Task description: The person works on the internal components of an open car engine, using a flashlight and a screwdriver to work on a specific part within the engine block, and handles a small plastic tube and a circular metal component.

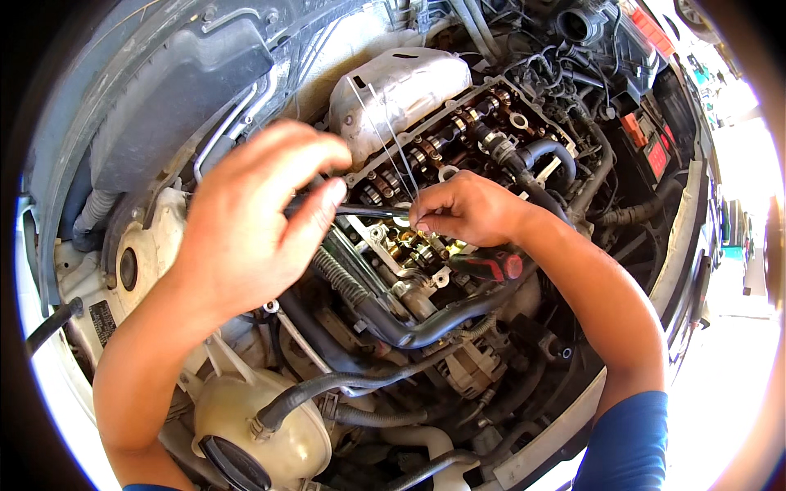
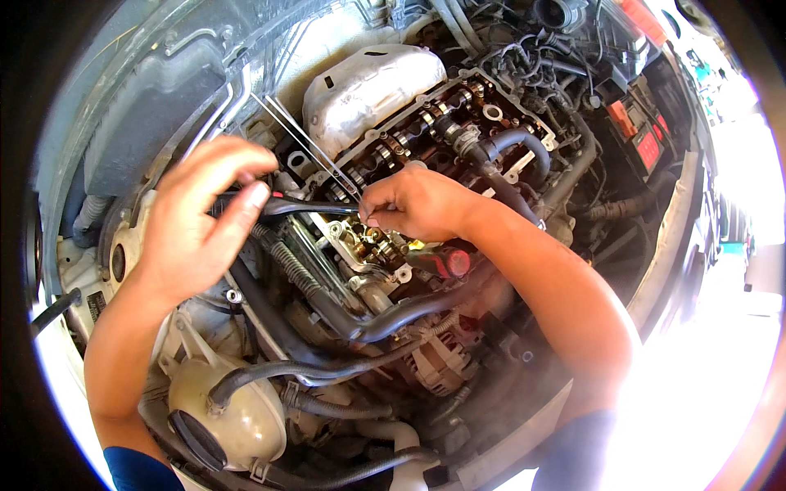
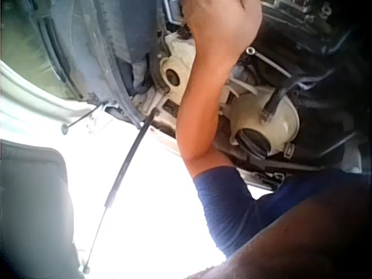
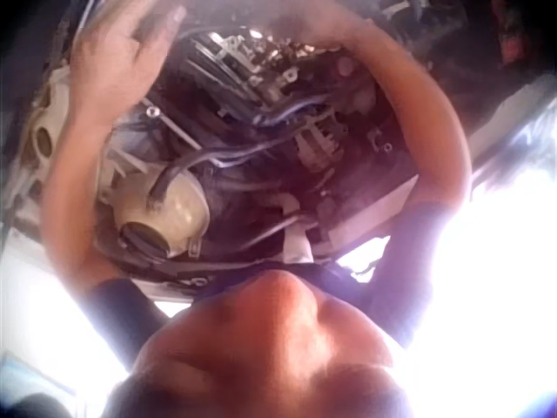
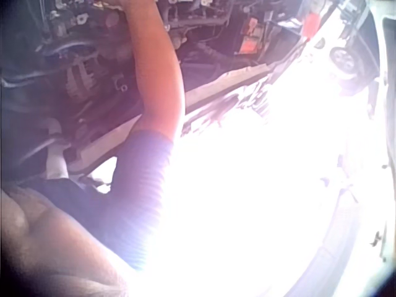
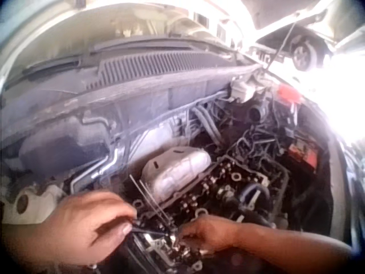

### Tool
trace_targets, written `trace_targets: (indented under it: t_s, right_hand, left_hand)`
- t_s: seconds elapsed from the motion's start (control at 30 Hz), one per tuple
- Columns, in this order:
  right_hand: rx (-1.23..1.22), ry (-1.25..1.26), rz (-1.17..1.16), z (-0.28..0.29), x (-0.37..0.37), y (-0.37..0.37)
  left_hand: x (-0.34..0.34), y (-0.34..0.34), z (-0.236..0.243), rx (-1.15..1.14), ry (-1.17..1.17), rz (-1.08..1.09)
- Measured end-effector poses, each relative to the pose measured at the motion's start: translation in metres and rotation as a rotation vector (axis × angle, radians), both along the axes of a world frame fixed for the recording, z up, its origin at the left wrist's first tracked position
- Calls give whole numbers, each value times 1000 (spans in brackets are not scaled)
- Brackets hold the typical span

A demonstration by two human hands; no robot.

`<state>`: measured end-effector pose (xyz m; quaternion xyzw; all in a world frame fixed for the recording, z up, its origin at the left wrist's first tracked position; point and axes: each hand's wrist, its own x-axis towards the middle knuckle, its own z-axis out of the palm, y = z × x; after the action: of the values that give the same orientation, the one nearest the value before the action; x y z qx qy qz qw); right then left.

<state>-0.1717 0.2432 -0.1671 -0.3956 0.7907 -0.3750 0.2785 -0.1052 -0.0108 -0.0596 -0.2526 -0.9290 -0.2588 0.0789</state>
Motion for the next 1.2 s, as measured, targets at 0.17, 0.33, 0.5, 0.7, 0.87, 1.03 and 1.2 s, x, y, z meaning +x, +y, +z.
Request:
trace_targets:
  t_s: [0.17, 0.33, 0.5, 0.7, 0.87, 1.03, 1.2]
  right_hand:
    - [-36, -1, -58, 13, 5, 12]
    - [-89, 27, -76, 42, 6, 15]
    - [-236, 69, -111, 72, 17, 19]
    - [-291, 31, -153, 167, 40, 21]
    - [-603, -189, -36, 248, 81, 34]
    - [-642, 61, -143, 310, 149, 45]
    - [-690, 230, -357, 324, 248, 42]
  left_hand:
    - [5, 6, -21, -293, -390, -126]
    - [-1, 12, -24, -343, -451, -135]
    - [-8, 27, -23, -275, -629, -67]
    - [14, 37, 0, 61, -749, -4]
    - [64, 44, 62, 777, -993, -118]
    - [138, 60, 124, 905, -843, -83]
    - [229, 77, 145, 1029, -806, -52]
